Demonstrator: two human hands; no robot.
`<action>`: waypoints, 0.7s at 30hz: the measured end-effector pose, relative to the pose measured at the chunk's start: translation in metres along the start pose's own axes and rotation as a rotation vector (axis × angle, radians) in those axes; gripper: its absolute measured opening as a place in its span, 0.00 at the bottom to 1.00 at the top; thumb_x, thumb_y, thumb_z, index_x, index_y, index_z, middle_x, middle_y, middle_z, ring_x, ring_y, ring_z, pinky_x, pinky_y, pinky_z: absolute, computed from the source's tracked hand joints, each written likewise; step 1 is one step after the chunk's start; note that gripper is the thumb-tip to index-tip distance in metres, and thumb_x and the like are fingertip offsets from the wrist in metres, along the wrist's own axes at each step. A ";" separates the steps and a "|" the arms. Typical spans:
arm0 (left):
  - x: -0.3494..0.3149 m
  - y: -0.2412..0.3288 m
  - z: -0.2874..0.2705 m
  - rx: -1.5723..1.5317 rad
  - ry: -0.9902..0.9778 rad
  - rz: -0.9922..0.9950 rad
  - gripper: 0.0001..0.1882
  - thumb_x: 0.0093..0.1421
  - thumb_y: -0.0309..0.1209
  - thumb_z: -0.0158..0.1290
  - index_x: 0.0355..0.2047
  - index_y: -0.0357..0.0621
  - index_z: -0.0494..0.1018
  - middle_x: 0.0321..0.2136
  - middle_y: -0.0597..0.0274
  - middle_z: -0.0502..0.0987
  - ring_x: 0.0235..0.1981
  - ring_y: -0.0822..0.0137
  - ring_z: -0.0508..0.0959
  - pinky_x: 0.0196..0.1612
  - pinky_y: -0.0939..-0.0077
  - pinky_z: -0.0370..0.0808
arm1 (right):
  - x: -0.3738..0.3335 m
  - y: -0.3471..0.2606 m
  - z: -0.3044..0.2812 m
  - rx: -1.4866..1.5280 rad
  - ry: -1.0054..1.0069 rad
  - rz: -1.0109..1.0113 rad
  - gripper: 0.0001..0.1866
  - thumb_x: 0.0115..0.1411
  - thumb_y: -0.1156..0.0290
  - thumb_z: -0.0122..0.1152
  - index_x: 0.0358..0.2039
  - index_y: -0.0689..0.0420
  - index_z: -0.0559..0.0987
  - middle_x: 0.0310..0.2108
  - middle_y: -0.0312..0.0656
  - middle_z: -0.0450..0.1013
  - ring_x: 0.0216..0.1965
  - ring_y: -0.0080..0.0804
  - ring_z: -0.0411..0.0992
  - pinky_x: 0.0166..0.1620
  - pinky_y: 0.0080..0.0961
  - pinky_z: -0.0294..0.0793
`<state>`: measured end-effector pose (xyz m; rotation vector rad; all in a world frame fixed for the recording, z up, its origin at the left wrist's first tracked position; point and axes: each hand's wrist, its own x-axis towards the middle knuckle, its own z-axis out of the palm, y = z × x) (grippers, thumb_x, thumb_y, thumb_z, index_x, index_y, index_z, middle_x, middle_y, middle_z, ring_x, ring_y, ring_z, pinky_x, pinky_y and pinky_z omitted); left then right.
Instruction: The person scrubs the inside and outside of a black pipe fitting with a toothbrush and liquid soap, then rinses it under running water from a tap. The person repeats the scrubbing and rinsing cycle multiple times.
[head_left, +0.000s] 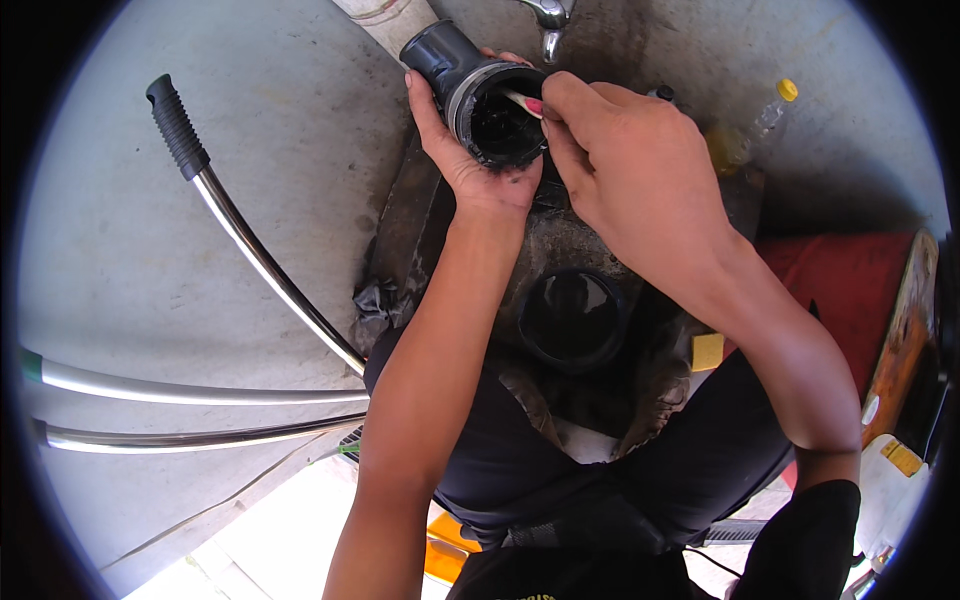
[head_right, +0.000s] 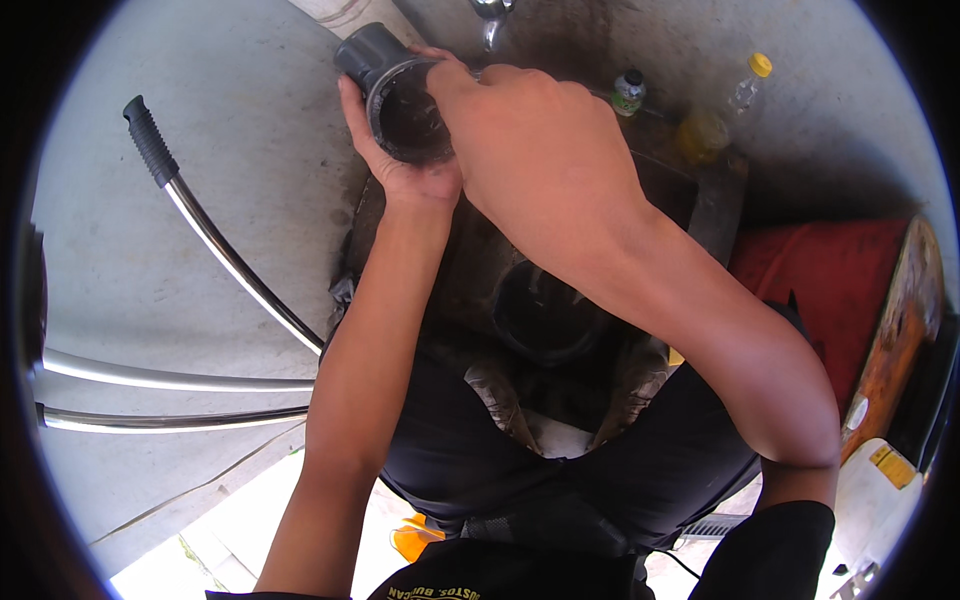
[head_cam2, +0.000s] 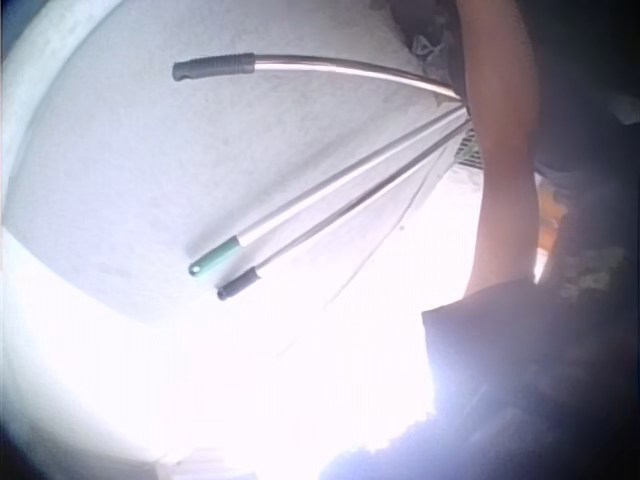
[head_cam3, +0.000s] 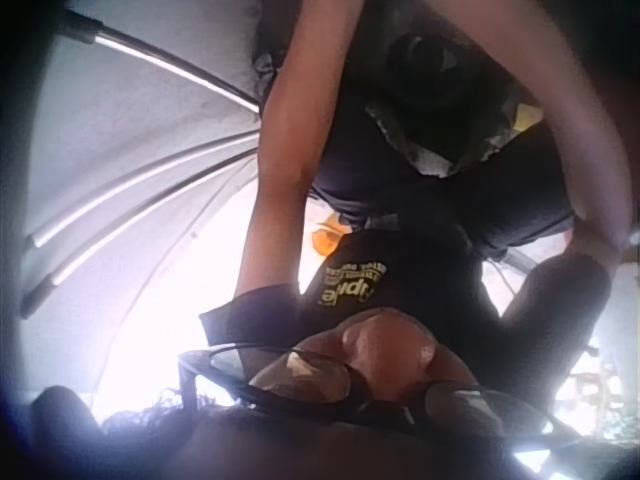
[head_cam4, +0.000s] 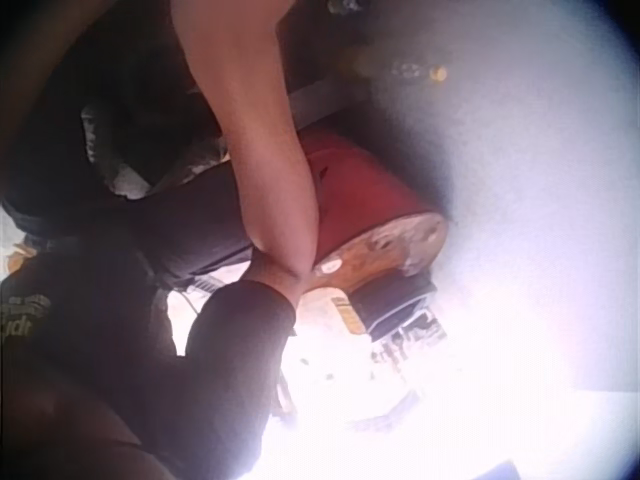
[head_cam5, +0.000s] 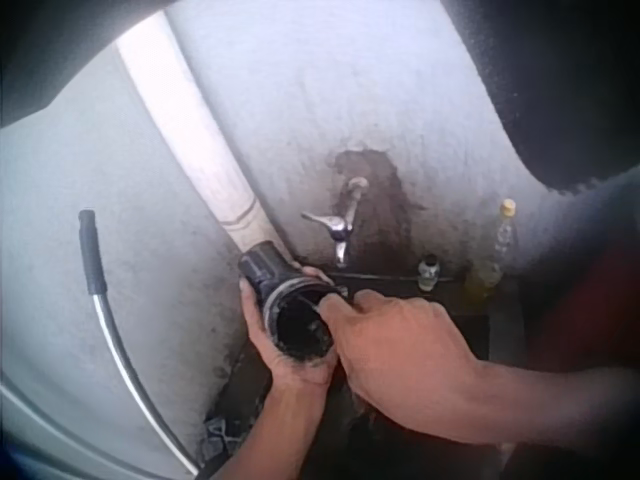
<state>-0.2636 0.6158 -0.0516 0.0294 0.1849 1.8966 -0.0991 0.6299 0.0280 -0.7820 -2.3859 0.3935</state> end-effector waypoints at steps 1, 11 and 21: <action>-0.002 -0.005 0.005 0.072 0.023 0.036 0.37 0.64 0.65 0.59 0.46 0.38 0.77 0.41 0.56 0.81 0.48 0.58 0.81 0.55 0.63 0.82 | -0.002 0.001 0.003 -0.025 -0.024 0.006 0.05 0.67 0.73 0.63 0.40 0.60 0.77 0.29 0.51 0.77 0.32 0.57 0.78 0.36 0.49 0.76; 0.005 0.007 -0.004 0.168 0.100 0.120 0.40 0.65 0.68 0.52 0.48 0.37 0.78 0.44 0.54 0.82 0.48 0.56 0.81 0.56 0.59 0.79 | -0.008 -0.006 -0.013 0.086 -0.189 0.063 0.06 0.62 0.76 0.62 0.39 0.63 0.79 0.28 0.56 0.80 0.34 0.59 0.81 0.37 0.52 0.80; 0.004 0.010 0.001 0.132 0.223 0.141 0.31 0.65 0.63 0.59 0.43 0.44 0.80 0.36 0.60 0.85 0.38 0.61 0.86 0.47 0.61 0.86 | 0.013 0.012 -0.051 0.228 -0.215 0.156 0.10 0.69 0.77 0.63 0.50 0.59 0.83 0.26 0.33 0.74 0.30 0.18 0.68 0.35 0.22 0.69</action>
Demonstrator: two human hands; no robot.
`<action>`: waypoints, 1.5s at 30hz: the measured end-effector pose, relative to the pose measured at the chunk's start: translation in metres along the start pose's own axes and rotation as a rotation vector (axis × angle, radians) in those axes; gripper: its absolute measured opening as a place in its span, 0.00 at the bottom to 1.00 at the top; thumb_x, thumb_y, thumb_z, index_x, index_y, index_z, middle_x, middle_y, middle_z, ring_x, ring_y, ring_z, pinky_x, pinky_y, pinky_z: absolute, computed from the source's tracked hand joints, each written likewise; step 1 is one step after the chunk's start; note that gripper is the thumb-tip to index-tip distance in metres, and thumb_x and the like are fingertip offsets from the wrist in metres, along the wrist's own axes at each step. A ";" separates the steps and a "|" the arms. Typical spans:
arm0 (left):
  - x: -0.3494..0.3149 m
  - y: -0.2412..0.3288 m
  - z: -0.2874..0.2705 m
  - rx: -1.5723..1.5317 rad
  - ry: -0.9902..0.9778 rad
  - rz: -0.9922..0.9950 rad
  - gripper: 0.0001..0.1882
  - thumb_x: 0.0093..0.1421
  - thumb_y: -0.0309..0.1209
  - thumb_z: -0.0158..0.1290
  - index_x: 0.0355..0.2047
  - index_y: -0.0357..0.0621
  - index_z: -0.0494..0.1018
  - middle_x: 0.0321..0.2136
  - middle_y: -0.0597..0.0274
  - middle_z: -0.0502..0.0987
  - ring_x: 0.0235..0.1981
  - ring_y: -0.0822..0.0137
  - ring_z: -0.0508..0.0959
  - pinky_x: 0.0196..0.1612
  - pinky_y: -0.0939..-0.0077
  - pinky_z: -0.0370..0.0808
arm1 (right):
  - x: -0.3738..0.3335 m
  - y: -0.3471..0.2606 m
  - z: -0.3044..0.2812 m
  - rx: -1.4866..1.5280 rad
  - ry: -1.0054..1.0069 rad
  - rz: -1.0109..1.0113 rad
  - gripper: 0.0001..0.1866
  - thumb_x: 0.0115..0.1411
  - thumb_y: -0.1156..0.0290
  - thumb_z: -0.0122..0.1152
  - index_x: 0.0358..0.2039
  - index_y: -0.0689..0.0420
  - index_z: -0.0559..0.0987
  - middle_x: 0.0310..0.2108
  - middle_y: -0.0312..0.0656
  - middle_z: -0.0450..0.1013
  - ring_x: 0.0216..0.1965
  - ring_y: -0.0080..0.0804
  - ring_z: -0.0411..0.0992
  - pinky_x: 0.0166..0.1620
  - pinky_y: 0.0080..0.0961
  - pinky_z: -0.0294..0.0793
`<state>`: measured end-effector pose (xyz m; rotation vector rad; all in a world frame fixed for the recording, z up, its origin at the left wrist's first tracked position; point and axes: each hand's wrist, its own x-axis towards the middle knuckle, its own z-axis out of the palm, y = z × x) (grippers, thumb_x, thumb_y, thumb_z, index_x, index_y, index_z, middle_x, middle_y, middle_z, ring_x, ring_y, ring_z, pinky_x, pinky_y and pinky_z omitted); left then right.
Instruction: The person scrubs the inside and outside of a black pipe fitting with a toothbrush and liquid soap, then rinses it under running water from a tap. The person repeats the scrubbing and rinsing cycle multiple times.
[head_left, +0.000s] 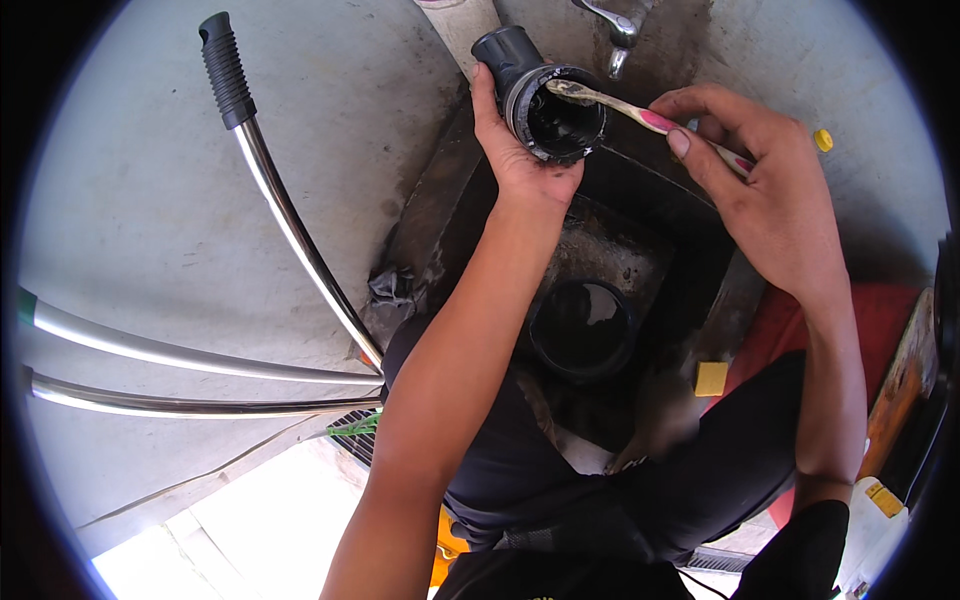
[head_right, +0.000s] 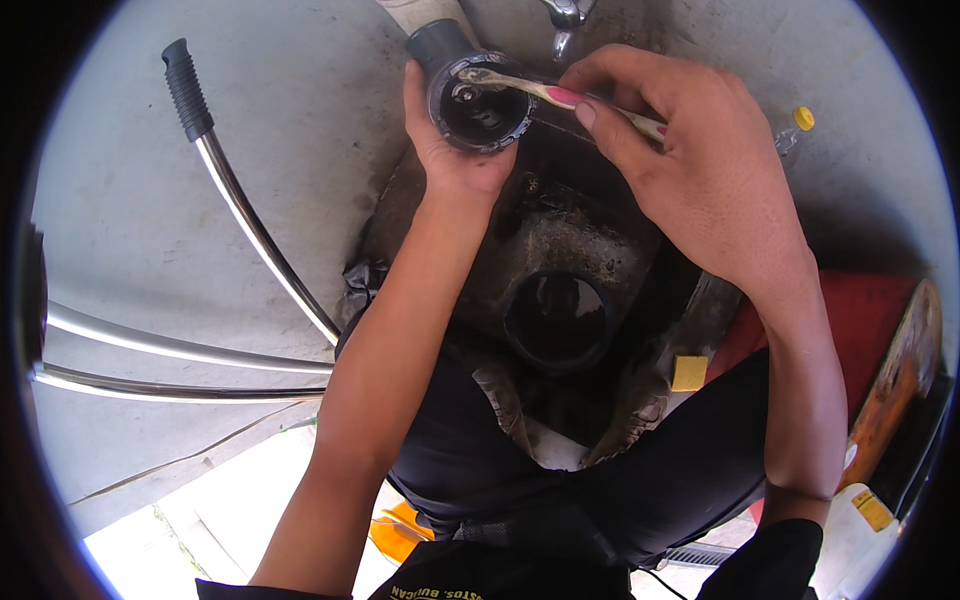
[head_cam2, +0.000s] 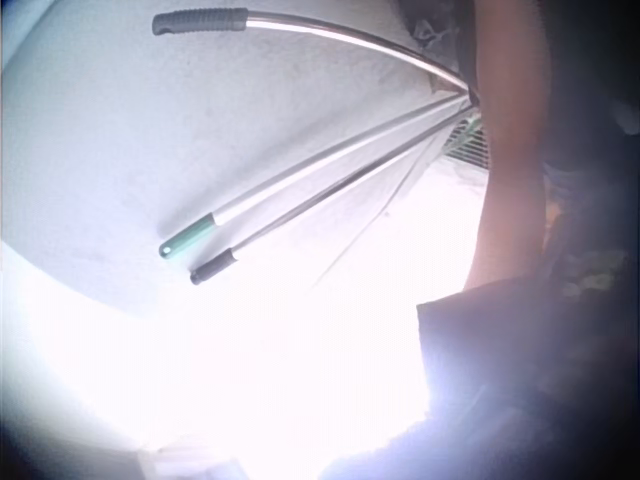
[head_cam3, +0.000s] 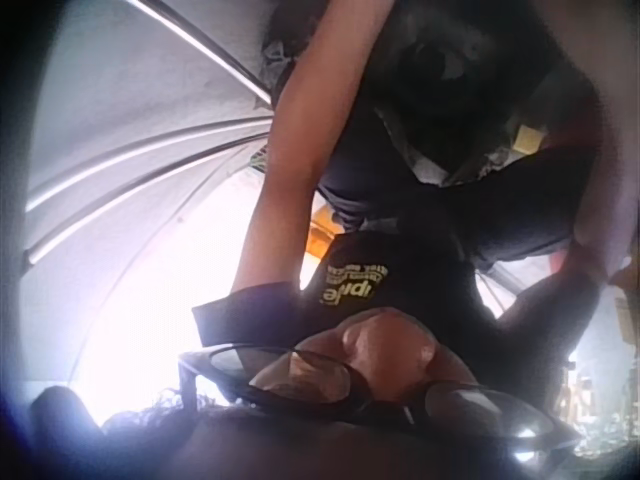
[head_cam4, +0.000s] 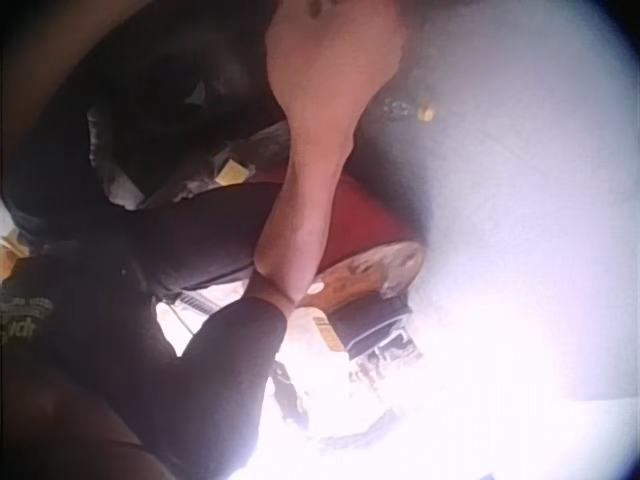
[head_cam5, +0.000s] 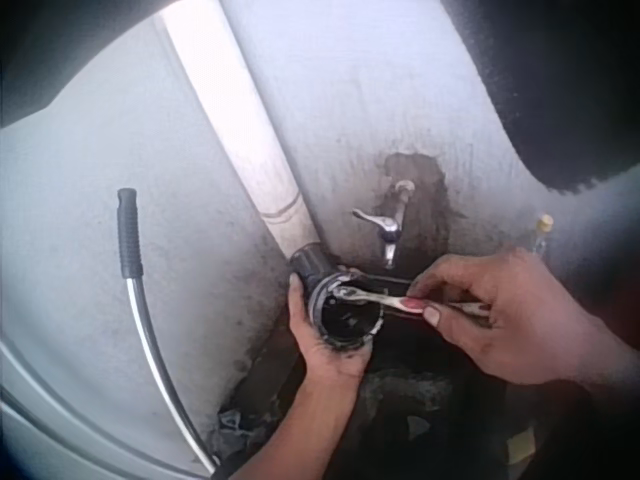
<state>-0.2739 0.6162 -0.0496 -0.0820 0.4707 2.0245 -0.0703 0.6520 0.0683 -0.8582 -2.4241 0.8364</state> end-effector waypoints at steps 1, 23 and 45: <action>0.001 -0.001 0.000 -0.009 0.002 -0.006 0.31 0.65 0.63 0.59 0.43 0.44 0.80 0.36 0.60 0.85 0.38 0.61 0.86 0.47 0.61 0.86 | 0.000 0.000 0.000 -0.005 -0.017 -0.001 0.10 0.69 0.77 0.63 0.50 0.59 0.83 0.28 0.34 0.75 0.31 0.19 0.69 0.37 0.22 0.70; 0.000 -0.005 0.003 0.014 -0.013 -0.033 0.30 0.65 0.63 0.58 0.43 0.47 0.80 0.35 0.60 0.85 0.37 0.60 0.86 0.47 0.59 0.86 | 0.018 0.055 0.023 0.081 0.037 -0.135 0.08 0.71 0.72 0.56 0.49 0.52 0.78 0.33 0.49 0.78 0.34 0.50 0.77 0.41 0.41 0.74; -0.008 -0.011 0.005 0.045 0.046 -0.067 0.31 0.63 0.65 0.58 0.43 0.47 0.80 0.35 0.60 0.84 0.38 0.60 0.85 0.45 0.60 0.85 | 0.022 0.048 0.019 0.119 0.028 0.046 0.11 0.67 0.62 0.68 0.45 0.54 0.85 0.33 0.42 0.83 0.28 0.36 0.81 0.37 0.33 0.77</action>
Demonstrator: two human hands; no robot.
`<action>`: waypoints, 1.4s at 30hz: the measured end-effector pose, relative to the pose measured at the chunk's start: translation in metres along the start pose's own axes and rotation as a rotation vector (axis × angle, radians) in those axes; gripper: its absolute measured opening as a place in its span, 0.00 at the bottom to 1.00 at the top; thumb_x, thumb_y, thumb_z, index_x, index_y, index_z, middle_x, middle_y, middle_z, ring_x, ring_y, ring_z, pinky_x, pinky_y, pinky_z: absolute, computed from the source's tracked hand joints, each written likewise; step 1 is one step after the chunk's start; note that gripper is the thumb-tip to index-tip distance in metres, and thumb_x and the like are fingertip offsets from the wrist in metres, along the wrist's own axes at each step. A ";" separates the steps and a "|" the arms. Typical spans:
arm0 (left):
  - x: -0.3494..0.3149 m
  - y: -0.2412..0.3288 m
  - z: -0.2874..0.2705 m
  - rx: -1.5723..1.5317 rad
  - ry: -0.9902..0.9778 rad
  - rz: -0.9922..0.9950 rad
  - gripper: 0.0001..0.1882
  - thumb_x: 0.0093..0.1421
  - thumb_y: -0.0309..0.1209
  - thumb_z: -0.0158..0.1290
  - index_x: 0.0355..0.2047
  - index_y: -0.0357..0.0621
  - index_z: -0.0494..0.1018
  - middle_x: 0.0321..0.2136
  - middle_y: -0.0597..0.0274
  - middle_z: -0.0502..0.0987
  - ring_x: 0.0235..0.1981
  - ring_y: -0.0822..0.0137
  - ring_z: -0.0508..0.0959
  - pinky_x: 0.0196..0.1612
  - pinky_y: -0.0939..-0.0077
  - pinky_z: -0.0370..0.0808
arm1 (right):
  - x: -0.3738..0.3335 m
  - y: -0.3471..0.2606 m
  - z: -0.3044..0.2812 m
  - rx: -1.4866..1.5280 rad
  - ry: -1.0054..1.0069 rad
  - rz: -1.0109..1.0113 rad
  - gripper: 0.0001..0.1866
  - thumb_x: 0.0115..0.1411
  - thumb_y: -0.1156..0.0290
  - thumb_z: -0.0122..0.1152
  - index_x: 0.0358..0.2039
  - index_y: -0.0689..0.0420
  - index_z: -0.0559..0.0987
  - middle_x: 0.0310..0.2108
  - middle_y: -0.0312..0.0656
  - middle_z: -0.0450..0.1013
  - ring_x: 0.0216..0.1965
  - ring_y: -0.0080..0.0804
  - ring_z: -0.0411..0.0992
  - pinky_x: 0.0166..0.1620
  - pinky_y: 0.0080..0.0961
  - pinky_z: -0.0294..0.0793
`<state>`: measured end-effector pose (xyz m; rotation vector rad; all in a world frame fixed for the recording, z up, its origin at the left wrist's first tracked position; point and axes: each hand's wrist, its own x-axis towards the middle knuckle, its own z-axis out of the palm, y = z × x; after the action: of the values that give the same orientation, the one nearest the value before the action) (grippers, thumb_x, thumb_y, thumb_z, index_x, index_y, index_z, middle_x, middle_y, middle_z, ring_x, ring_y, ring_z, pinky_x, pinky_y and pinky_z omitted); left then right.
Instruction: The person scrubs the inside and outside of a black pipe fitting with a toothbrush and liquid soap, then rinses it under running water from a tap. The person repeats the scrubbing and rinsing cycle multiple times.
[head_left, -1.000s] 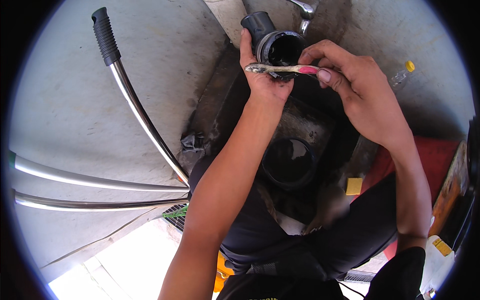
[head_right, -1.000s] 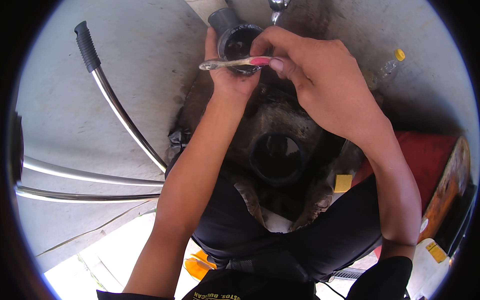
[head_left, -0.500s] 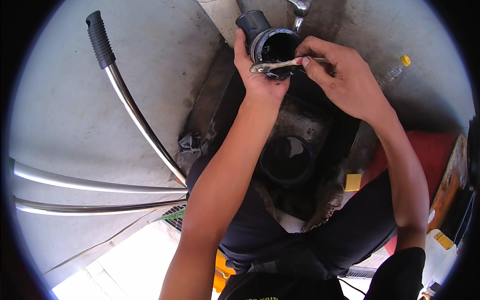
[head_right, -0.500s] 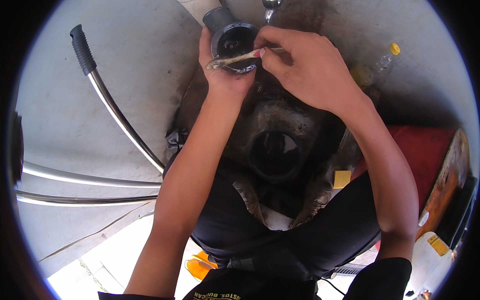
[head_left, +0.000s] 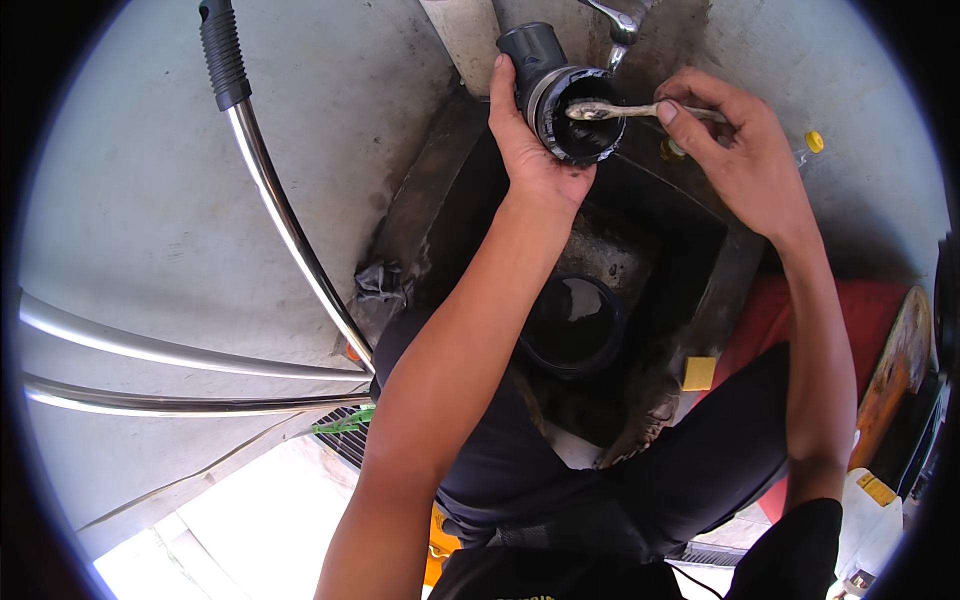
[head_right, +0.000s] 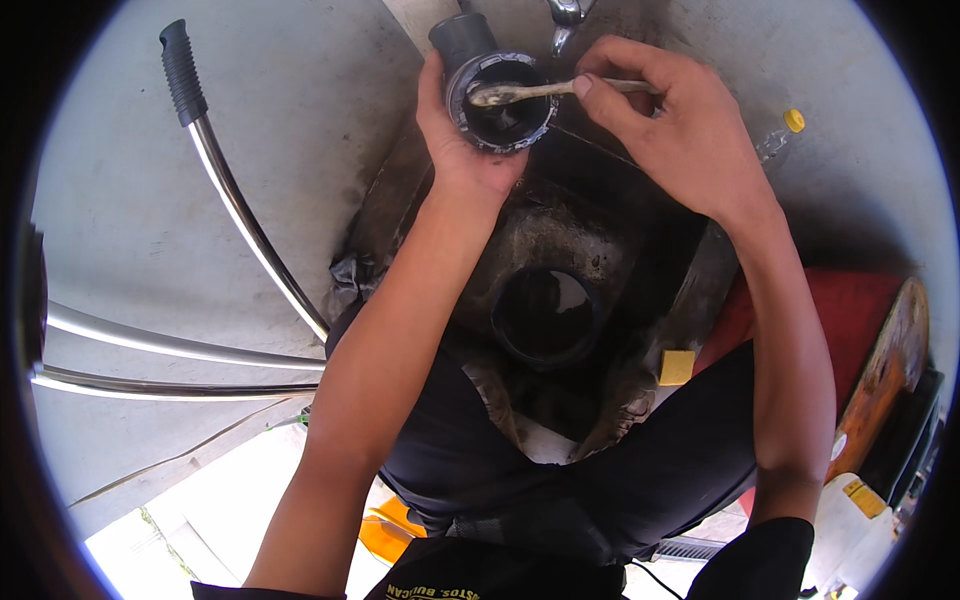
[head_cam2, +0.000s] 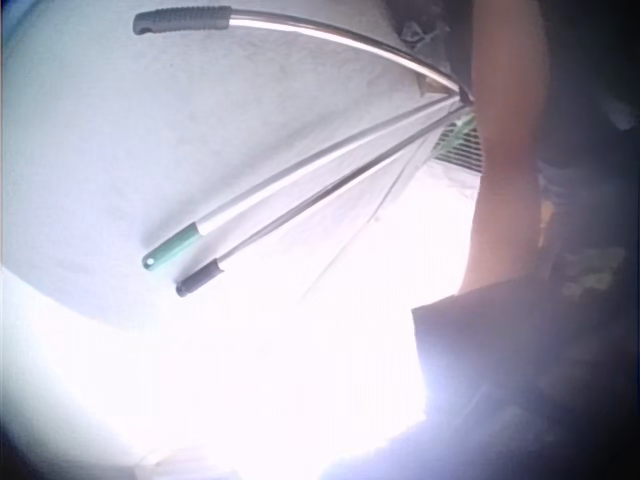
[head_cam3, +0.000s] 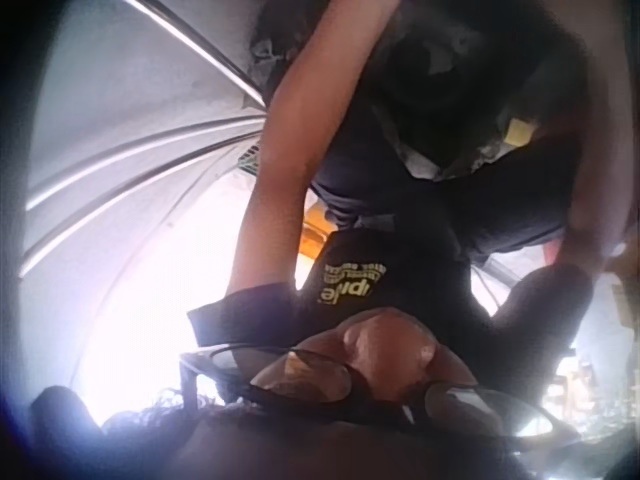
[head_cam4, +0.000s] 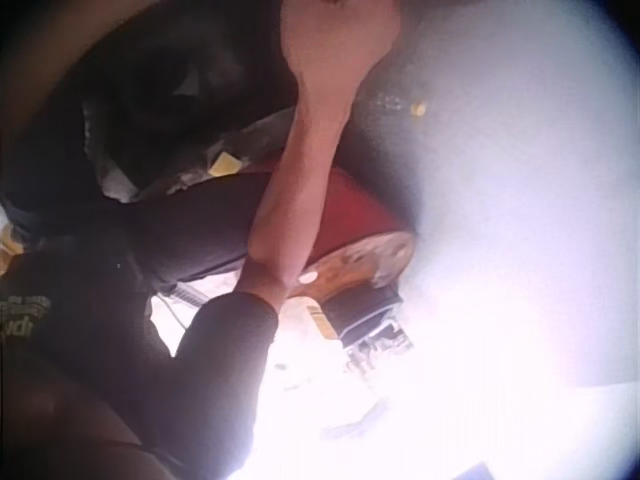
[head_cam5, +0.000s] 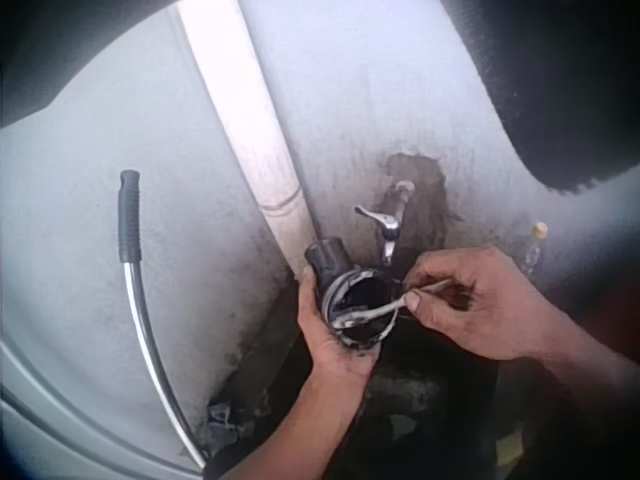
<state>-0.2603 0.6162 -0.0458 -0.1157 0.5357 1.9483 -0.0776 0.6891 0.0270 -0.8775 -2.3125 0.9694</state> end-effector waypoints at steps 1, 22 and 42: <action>-0.001 0.000 -0.001 -0.009 -0.023 -0.004 0.31 0.63 0.64 0.59 0.43 0.47 0.80 0.35 0.60 0.84 0.38 0.60 0.85 0.45 0.60 0.85 | -0.001 -0.008 0.007 -0.020 0.011 -0.072 0.11 0.66 0.62 0.68 0.44 0.54 0.85 0.33 0.42 0.83 0.28 0.34 0.81 0.37 0.32 0.77; -0.009 0.001 0.004 -0.011 -0.005 -0.016 0.29 0.69 0.59 0.54 0.49 0.43 0.78 0.43 0.56 0.83 0.47 0.57 0.83 0.54 0.57 0.82 | -0.007 -0.030 0.018 -0.072 -0.001 0.049 0.15 0.70 0.55 0.64 0.46 0.53 0.84 0.38 0.43 0.85 0.39 0.40 0.86 0.46 0.33 0.80; 0.005 0.009 0.000 -0.029 -0.020 0.092 0.32 0.66 0.63 0.57 0.45 0.43 0.78 0.38 0.57 0.84 0.39 0.59 0.85 0.47 0.60 0.85 | -0.023 -0.020 0.025 -0.445 0.099 -0.287 0.11 0.65 0.74 0.63 0.46 0.63 0.76 0.37 0.54 0.79 0.36 0.53 0.83 0.40 0.43 0.82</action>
<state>-0.2707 0.6170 -0.0445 -0.0914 0.5070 2.0458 -0.0853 0.6505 0.0218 -0.7048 -2.5178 0.2883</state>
